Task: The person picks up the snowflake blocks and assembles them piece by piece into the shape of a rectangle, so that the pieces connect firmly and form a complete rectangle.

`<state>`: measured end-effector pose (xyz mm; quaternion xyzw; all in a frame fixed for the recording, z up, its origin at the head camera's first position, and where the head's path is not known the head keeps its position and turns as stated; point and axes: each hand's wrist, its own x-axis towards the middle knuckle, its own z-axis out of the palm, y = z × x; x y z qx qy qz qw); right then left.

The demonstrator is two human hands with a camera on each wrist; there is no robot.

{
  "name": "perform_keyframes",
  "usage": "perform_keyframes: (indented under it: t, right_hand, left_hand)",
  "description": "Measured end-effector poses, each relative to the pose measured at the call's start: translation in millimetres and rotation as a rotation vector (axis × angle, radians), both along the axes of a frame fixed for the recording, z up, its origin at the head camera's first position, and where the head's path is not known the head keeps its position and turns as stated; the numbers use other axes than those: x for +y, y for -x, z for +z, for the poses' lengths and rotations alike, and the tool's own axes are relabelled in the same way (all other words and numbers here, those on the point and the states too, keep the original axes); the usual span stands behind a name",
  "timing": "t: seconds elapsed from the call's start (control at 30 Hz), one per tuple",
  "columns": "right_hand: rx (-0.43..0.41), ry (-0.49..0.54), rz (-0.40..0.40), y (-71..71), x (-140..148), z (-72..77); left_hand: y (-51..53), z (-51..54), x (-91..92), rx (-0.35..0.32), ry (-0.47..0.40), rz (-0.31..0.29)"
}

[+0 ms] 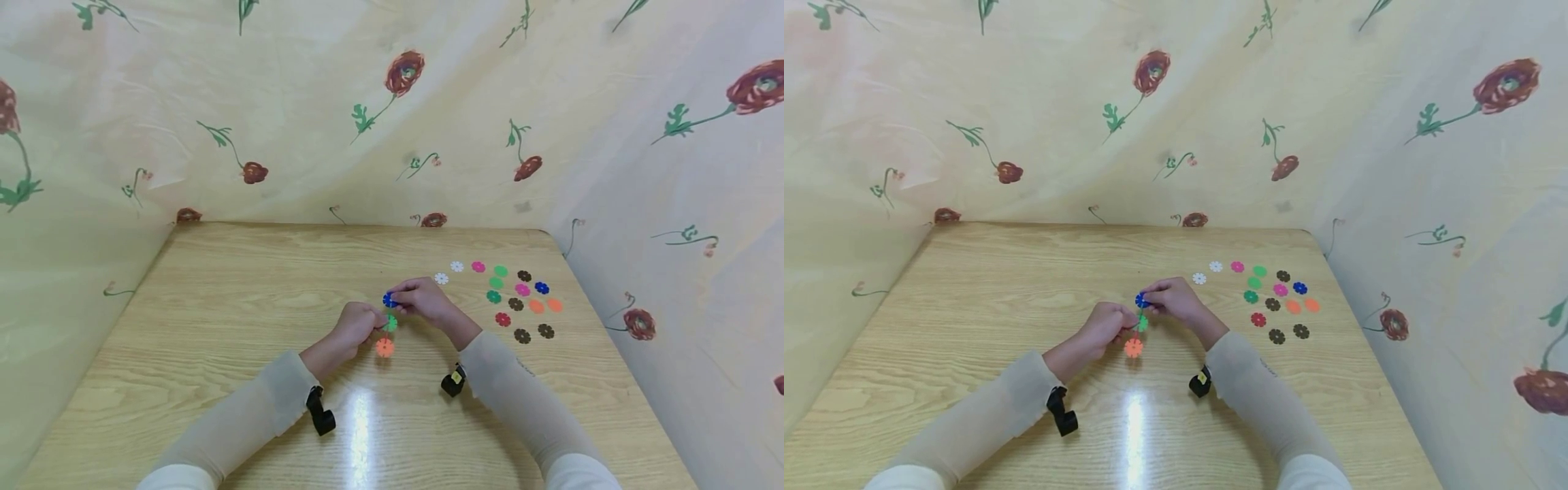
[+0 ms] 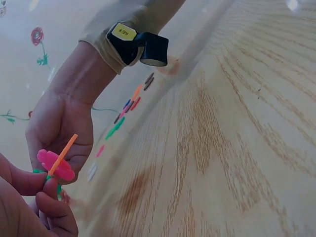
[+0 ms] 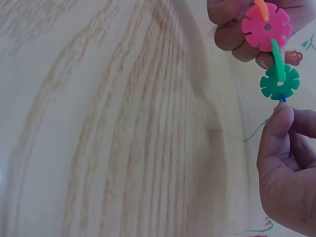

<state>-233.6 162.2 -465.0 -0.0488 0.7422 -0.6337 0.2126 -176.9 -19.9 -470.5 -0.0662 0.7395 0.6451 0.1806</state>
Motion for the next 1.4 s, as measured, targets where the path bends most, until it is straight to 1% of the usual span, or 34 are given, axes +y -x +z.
perform_keyframes:
  t: [0.1,0.23,0.4,0.53,0.67,0.8,0.97,1.1,1.2,1.4]
  right_hand:
    - [0.006,-0.008,0.003,0.3,-1,-1.3]
    - [0.016,-0.034,-0.007,-1.1,-3,-3.5]
    - [0.000,-0.066,-0.031,-3.1,-6,-8.8]
    - [-0.010,-0.068,-0.052,-5.2,-6,-11.8]
    - [-0.003,-0.055,-0.052,-5.0,-5,-14.0]
    - [-0.016,-0.056,-0.055,-4.3,-5,-15.6]
    - [-0.038,-0.056,-0.063,-2.9,-3,-17.2]
    - [-0.076,-0.009,-0.068,-2.4,-2,-16.9]
    - [-0.111,0.041,-0.076,-2.7,-1,-16.6]
    - [-0.137,0.098,-0.056,-3.2,1,-17.1]
  left_hand:
    - [0.8,-2.8,0.3,0.003,0.025,0.015]
    - [1.7,-5.6,1.0,-0.001,0.035,0.031]
    - [2.3,-7.9,2.3,-0.011,0.046,0.064]
    - [2.3,-9.1,2.6,-0.015,0.042,0.074]
    - [2.6,-10.7,1.8,-0.016,0.021,0.060]
    - [2.5,-11.3,0.7,-0.022,0.012,0.051]
    - [1.7,-10.8,-0.3,-0.017,0.027,0.041]
    - [0.6,-10.6,-1.1,-0.004,0.023,0.025]
    - [0.3,-10.5,-2.3,0.004,0.000,0.008]
    - [1.1,-11.0,-7.3,-0.003,-0.033,-0.061]
